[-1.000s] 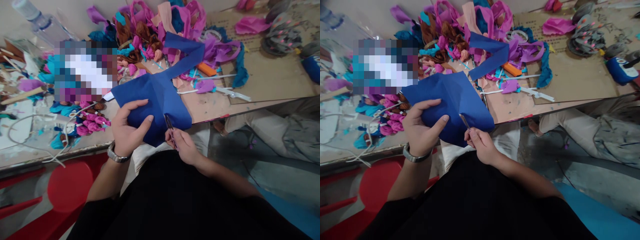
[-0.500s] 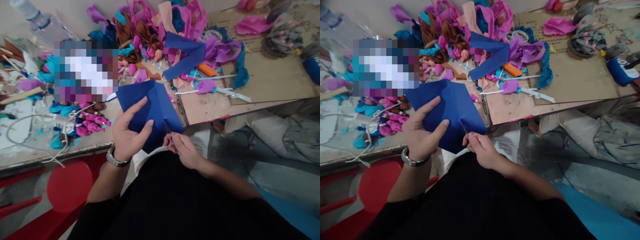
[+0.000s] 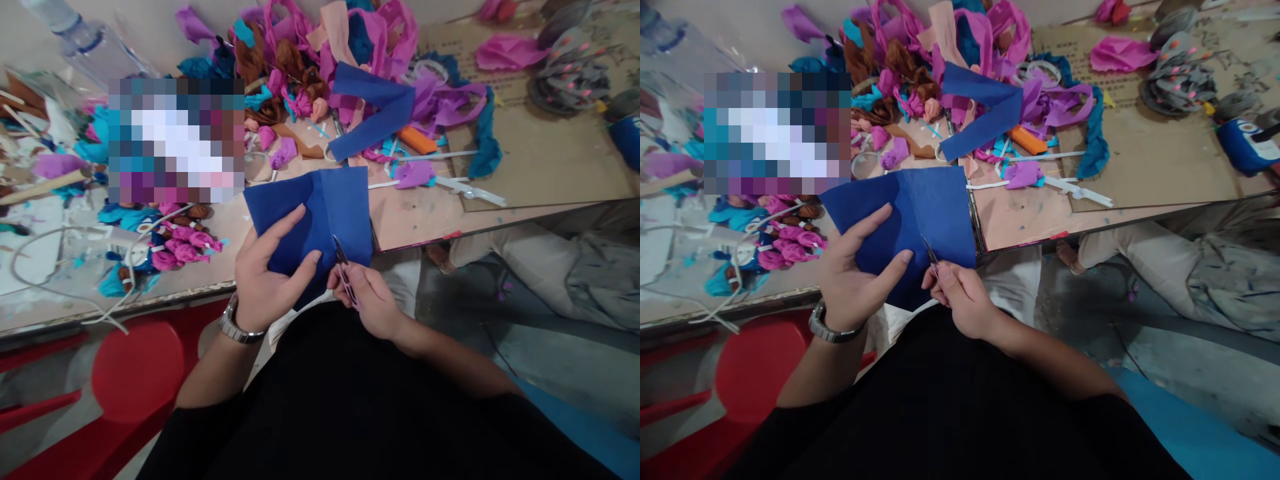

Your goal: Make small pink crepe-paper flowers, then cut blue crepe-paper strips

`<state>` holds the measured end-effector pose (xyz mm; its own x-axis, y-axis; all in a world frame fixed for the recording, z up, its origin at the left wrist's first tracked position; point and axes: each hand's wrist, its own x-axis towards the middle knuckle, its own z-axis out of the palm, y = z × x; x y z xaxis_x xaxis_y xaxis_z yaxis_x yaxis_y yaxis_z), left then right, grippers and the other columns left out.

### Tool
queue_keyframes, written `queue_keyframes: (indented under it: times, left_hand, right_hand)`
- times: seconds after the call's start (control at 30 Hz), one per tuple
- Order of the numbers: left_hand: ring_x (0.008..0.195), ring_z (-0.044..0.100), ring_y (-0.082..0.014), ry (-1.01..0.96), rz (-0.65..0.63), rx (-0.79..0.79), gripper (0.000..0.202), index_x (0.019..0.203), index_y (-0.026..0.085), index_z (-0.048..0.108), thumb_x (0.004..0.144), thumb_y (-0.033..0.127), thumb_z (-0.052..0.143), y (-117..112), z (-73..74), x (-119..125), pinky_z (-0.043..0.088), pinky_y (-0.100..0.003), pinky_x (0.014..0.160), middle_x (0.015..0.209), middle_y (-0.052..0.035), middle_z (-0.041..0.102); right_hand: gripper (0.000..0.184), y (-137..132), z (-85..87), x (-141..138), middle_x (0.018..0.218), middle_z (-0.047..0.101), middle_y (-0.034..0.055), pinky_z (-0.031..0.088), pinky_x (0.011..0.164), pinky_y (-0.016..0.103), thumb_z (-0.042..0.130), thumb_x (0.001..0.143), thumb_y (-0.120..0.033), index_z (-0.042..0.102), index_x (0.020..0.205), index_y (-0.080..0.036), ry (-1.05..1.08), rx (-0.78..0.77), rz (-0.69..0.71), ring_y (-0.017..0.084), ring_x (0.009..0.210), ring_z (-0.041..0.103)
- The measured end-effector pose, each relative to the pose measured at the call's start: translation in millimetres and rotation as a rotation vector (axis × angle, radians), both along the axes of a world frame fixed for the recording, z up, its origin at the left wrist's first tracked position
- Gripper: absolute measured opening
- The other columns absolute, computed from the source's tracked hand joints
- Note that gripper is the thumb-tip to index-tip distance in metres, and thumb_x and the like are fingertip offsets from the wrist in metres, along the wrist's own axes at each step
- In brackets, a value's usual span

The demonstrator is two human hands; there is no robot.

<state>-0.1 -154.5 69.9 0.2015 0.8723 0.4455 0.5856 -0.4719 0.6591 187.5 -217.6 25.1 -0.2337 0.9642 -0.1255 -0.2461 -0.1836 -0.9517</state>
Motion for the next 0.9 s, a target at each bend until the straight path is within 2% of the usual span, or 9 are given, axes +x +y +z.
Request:
queue_keyframes:
  times: [0.33, 0.63, 0.9]
  left_hand:
    - [0.127, 0.069, -0.0298, 0.055, 0.032, -0.017, 0.058, 0.142, 0.025, 0.067, 0.087, 0.041, 0.079, -1.7, 3.8, 6.2, 0.053, -0.049, 0.119, 0.139, -0.0068, 0.071]
    - [0.132, 0.066, -0.0299, 0.035, 0.022, -0.042, 0.061, 0.145, 0.025, 0.065, 0.087, 0.037, 0.079, 2.5, -1.6, 6.1, 0.051, -0.049, 0.121, 0.142, -0.0079, 0.068]
    - [0.130, 0.068, -0.0298, 0.057, 0.035, -0.051, 0.062, 0.144, 0.025, 0.066, 0.085, 0.038, 0.080, 2.8, 1.8, 6.4, 0.053, -0.049, 0.119, 0.142, -0.0078, 0.069]
  right_hand:
    - [0.047, -1.1, -5.2, -3.1, 0.065, 0.045, -0.0036, 0.031, 0.059, 0.030, 0.038, 0.113, -0.054, 0.053, 0.085, -0.021, -0.021, 0.048, -0.061, 0.012, 0.059, 0.041]
    - [0.044, -2.5, -10.2, -0.3, 0.068, 0.043, -0.0032, 0.029, 0.058, 0.031, 0.039, 0.113, -0.052, 0.053, 0.085, -0.021, -0.056, 0.055, -0.056, 0.012, 0.059, 0.039]
    - [0.044, 1.9, -10.6, -1.4, 0.067, 0.042, -0.0039, 0.028, 0.056, 0.030, 0.041, 0.113, -0.051, 0.053, 0.084, -0.021, -0.016, 0.071, -0.050, 0.011, 0.058, 0.038]
